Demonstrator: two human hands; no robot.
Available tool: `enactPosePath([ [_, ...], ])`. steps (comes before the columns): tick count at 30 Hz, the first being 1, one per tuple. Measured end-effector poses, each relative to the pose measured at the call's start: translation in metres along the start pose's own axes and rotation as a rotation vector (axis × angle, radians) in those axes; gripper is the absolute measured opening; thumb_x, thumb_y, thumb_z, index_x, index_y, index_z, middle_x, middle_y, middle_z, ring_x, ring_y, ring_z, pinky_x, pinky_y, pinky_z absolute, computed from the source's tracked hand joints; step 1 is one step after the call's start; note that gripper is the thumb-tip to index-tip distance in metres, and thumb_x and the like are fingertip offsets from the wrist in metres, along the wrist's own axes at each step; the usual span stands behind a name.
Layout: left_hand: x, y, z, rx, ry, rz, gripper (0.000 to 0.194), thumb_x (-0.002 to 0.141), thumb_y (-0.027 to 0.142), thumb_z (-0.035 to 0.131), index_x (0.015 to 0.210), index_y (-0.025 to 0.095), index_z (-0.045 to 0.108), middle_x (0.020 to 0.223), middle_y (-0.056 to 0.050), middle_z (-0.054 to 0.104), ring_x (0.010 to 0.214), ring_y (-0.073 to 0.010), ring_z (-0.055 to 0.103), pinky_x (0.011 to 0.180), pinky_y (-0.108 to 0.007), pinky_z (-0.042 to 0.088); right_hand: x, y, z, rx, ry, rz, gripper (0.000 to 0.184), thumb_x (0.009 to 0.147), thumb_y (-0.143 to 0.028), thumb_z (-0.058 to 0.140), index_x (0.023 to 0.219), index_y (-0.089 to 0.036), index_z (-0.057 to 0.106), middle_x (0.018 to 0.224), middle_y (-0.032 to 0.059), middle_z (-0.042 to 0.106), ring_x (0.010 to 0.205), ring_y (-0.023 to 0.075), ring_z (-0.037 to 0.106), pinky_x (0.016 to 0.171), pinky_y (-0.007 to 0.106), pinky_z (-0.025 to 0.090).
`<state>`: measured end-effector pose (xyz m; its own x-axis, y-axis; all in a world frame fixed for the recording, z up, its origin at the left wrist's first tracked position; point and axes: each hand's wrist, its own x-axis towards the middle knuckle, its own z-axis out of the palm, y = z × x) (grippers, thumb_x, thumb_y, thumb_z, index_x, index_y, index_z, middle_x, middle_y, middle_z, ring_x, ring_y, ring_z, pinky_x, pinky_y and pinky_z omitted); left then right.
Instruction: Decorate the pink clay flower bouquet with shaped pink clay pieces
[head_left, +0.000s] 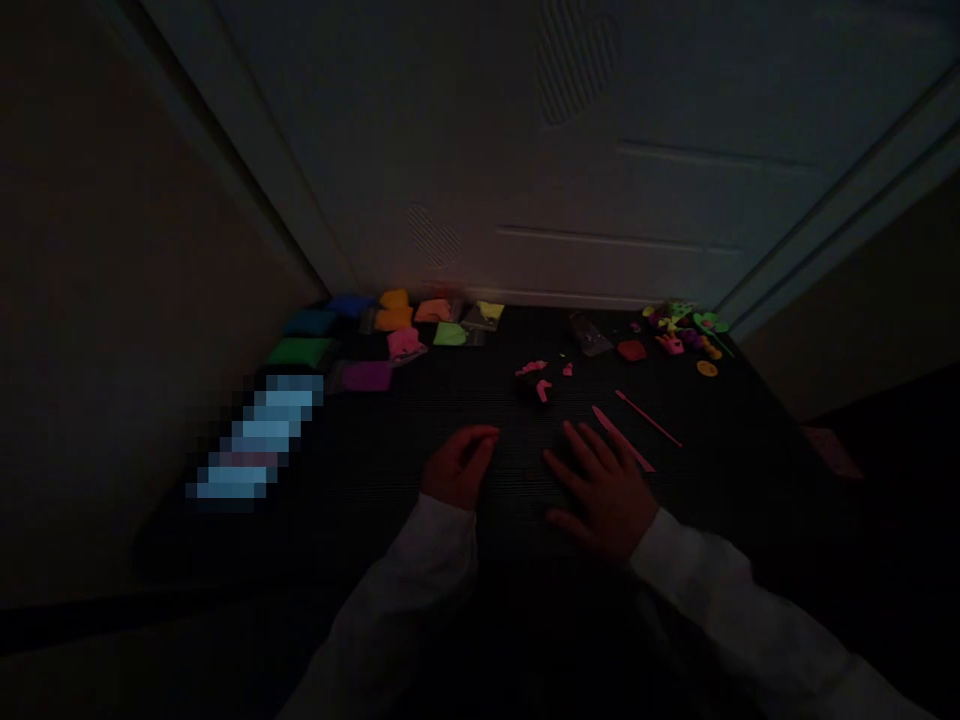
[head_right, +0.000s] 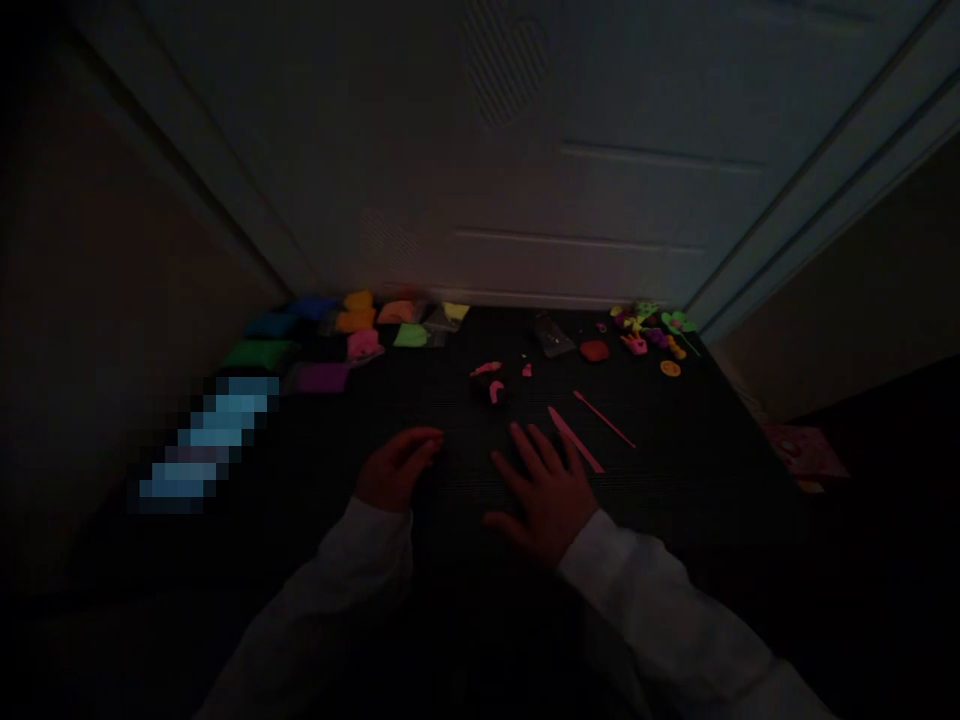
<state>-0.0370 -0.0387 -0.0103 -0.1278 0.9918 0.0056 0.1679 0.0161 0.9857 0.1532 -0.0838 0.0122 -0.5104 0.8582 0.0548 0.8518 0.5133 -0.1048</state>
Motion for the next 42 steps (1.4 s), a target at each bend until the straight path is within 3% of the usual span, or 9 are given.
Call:
enactPosePath([
  [9, 0.0014, -0.0020, -0.0011, 0.021, 0.017, -0.011, 0.019, 0.069, 0.031, 0.053, 0.081, 0.019, 0.062, 0.080, -0.004, 0.065, 0.075, -0.0164, 0.059, 0.070, -0.029, 0.046, 0.0003, 0.0007, 0.0048, 0.012, 0.010, 0.011, 0.063, 0.076, -0.060, 0.031, 0.130, -0.026, 0.030, 0.141, 0.0124, 0.015, 0.126, 0.0321, 0.019, 0.096, 0.056, 0.011],
  [13, 0.0017, -0.0020, -0.0019, 0.038, 0.010, -0.005, 0.019, 0.069, 0.032, 0.053, 0.080, 0.019, 0.063, 0.081, -0.003, 0.064, 0.075, -0.0160, 0.059, 0.070, -0.029, 0.045, 0.0020, 0.0016, 0.0044, 0.033, -0.026, -0.102, 0.066, 0.075, -0.061, 0.032, 0.131, -0.027, 0.025, 0.141, 0.0095, 0.016, 0.126, 0.0294, 0.018, 0.098, 0.054, 0.012],
  [18, 0.0019, -0.0020, -0.0016, 0.055, 0.013, -0.002, 0.019, 0.069, 0.032, 0.053, 0.079, 0.020, 0.063, 0.080, -0.003, 0.065, 0.074, -0.0163, 0.058, 0.068, -0.029, 0.046, 0.0037, 0.0057, 0.0036, 0.003, 0.014, 0.008, 0.062, 0.076, -0.059, 0.033, 0.130, -0.027, 0.030, 0.141, 0.0122, 0.015, 0.126, 0.0322, 0.018, 0.096, 0.056, 0.011],
  [22, 0.0015, -0.0010, -0.0010, 0.051, 0.024, 0.008, 0.018, 0.069, 0.031, 0.053, 0.078, 0.020, 0.063, 0.079, -0.003, 0.065, 0.074, -0.0161, 0.059, 0.070, -0.029, 0.046, 0.0019, 0.0061, 0.0046, 0.030, -0.032, -0.096, 0.065, 0.075, -0.061, 0.033, 0.131, -0.029, 0.025, 0.141, 0.0096, 0.015, 0.126, 0.0299, 0.019, 0.097, 0.054, 0.012],
  [26, 0.0022, 0.0003, -0.0023, 0.058, -0.003, 0.007, 0.018, 0.070, 0.031, 0.052, 0.079, 0.019, 0.063, 0.081, -0.004, 0.065, 0.075, -0.0164, 0.059, 0.070, -0.030, 0.046, 0.0015, 0.0060, 0.0043, 0.003, 0.010, 0.030, 0.061, 0.077, -0.059, 0.031, 0.129, -0.028, 0.030, 0.141, 0.0121, 0.014, 0.126, 0.0320, 0.017, 0.096, 0.056, 0.010],
  [30, 0.0030, 0.0010, -0.0027, 0.066, -0.036, -0.003, 0.018, 0.070, 0.030, 0.052, 0.080, 0.019, 0.063, 0.082, -0.004, 0.065, 0.077, -0.0169, 0.059, 0.070, -0.030, 0.047, 0.0031, 0.0041, 0.0022, 0.035, -0.039, -0.105, 0.064, 0.075, -0.062, 0.031, 0.131, -0.030, 0.025, 0.141, 0.0094, 0.016, 0.126, 0.0292, 0.019, 0.098, 0.054, 0.011],
  [34, 0.0020, -0.0014, -0.0006, 0.023, 0.017, 0.002, 0.018, 0.069, 0.030, 0.053, 0.079, 0.019, 0.063, 0.081, -0.004, 0.065, 0.076, -0.0163, 0.059, 0.070, -0.029, 0.047, 0.0041, 0.0048, 0.0021, -0.010, 0.028, 0.036, 0.059, 0.077, -0.058, 0.032, 0.128, -0.027, 0.034, 0.141, 0.0126, 0.016, 0.125, 0.0324, 0.019, 0.096, 0.056, 0.011],
  [38, 0.0015, -0.0039, 0.0002, 0.036, 0.014, 0.012, 0.018, 0.069, 0.030, 0.053, 0.079, 0.020, 0.063, 0.081, -0.003, 0.065, 0.077, -0.0166, 0.059, 0.069, -0.029, 0.047, 0.0023, 0.0019, 0.0038, 0.012, -0.015, -0.110, 0.065, 0.074, -0.061, 0.035, 0.130, -0.029, 0.026, 0.141, 0.0090, 0.017, 0.126, 0.0296, 0.020, 0.098, 0.054, 0.011],
  [42, 0.0012, -0.0032, -0.0008, 0.027, 0.002, 0.019, 0.018, 0.070, 0.031, 0.053, 0.079, 0.019, 0.063, 0.081, -0.003, 0.065, 0.076, -0.0163, 0.059, 0.069, -0.029, 0.046, 0.0032, 0.0007, 0.0033, -0.015, 0.032, 0.044, 0.061, 0.077, -0.059, 0.031, 0.128, -0.028, 0.032, 0.141, 0.0119, 0.016, 0.126, 0.0319, 0.019, 0.096, 0.057, 0.009],
])
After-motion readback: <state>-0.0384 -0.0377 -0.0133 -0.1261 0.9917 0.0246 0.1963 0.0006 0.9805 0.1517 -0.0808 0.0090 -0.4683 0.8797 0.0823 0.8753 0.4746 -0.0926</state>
